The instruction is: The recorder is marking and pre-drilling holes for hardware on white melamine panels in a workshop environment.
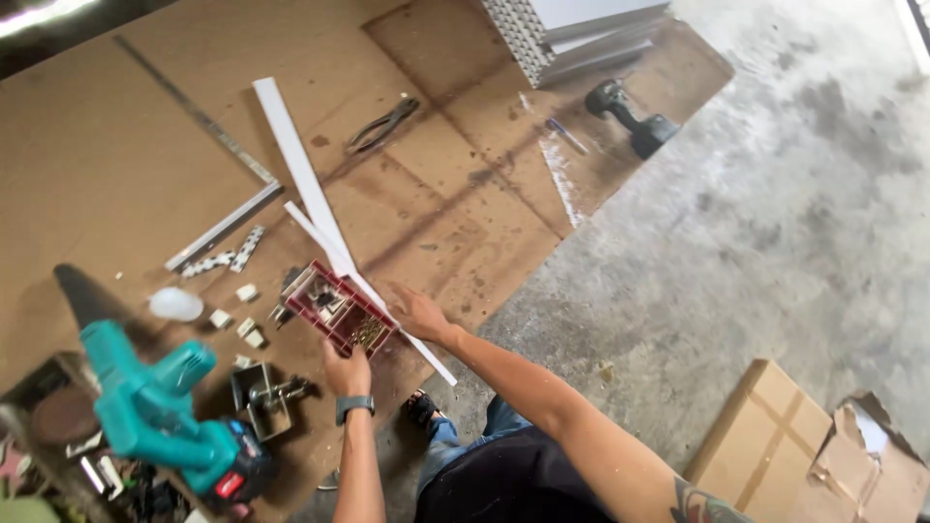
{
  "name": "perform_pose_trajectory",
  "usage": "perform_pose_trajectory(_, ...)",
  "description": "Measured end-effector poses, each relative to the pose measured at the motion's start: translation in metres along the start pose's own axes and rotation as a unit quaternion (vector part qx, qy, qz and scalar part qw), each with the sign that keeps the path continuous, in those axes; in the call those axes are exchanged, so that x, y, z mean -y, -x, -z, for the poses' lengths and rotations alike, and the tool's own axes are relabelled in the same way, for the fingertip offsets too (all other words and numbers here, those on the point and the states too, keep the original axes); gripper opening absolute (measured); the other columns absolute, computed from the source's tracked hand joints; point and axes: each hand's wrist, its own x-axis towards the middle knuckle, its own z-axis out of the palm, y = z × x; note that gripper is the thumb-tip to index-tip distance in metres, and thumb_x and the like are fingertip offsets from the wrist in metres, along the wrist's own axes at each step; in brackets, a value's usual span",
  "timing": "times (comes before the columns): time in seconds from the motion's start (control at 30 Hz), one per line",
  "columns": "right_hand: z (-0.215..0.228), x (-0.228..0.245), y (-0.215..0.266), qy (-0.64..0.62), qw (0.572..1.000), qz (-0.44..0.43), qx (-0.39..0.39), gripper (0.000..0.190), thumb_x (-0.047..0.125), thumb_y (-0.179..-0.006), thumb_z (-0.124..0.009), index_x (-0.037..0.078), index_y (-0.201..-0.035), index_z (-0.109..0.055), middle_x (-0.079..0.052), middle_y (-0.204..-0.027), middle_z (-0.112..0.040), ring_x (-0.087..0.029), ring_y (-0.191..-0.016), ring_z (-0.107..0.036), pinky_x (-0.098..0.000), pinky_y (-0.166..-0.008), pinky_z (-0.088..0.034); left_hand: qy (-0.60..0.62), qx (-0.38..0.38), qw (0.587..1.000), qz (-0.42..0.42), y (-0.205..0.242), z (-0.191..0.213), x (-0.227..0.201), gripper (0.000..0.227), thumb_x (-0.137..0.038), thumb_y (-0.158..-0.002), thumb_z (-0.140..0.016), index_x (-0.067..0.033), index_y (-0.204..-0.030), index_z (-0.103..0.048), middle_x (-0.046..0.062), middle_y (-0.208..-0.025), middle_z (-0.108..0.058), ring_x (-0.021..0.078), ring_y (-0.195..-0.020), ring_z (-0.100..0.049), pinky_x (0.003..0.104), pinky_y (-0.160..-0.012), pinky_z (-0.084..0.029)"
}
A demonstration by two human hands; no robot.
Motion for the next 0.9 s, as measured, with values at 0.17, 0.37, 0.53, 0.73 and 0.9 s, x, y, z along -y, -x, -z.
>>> perform_pose_trajectory(0.17,0.011,-0.162,0.024,0.045,0.993,-0.079,-0.078,0.03,0.028,-0.09,-0.07,0.017,-0.117,-0.073,-0.011,-0.144,-0.062,-0.03,-0.133,-0.056,-0.0412,-0.11,-0.047,-0.035,-0.003,0.999,0.011,0.003,-0.006,0.0,0.082,-0.025,-0.084,-0.071,0.0034,-0.154,-0.04,0.029,-0.152,-0.049,0.0418,-0.138,-0.051,0.043,-0.116,-0.039)
perform_pose_trajectory(0.37,0.154,-0.261,0.021,-0.013,0.905,-0.331,-0.266,0.048,0.025,-0.09,-0.063,0.022,-0.138,-0.064,-0.02,-0.117,-0.071,-0.041,-0.108,-0.068,-0.0492,-0.094,-0.055,-0.023,-0.009,1.0,-0.014,0.018,-0.022,-0.04,0.081,-0.034,-0.09,-0.072,0.0057,-0.153,-0.04,0.03,-0.152,-0.047,0.0422,-0.139,-0.049,0.043,-0.116,-0.037)
perform_pose_trajectory(0.53,0.252,-0.379,-0.025,0.046,0.882,-0.32,-0.344,0.056,0.026,-0.087,-0.073,0.011,-0.138,-0.054,-0.026,-0.131,-0.062,-0.044,-0.122,-0.058,-0.0496,-0.103,-0.047,0.068,-0.018,0.996,-0.063,0.021,-0.072,-0.016,0.078,-0.041,-0.103,-0.065,0.0013,-0.162,-0.035,0.032,-0.151,-0.053,0.038,-0.132,-0.057,0.049,-0.103,-0.049)
perform_pose_trajectory(0.73,0.349,-0.454,-0.117,0.111,0.905,-0.29,-0.291,0.056,0.026,-0.088,-0.068,0.015,-0.141,-0.055,-0.021,-0.137,-0.057,-0.043,-0.128,-0.052,-0.0497,-0.107,-0.045,0.107,-0.216,0.961,0.136,0.095,-0.165,-0.054,0.081,-0.055,-0.091,-0.069,0.0012,-0.142,-0.04,0.025,-0.119,-0.058,0.0348,-0.101,-0.065,0.049,-0.078,-0.058)
perform_pose_trajectory(0.9,0.385,-0.456,-0.165,0.173,0.914,-0.286,-0.232,0.058,0.033,-0.089,-0.065,0.02,-0.144,-0.052,-0.018,-0.146,-0.048,-0.044,-0.134,-0.042,-0.0568,-0.107,-0.041,-0.133,-0.179,0.959,0.174,0.119,-0.253,-0.107,0.064,-0.047,-0.077,-0.077,-0.0081,-0.122,-0.054,0.019,-0.108,-0.065,0.0383,-0.1,-0.065,0.052,-0.084,-0.054)
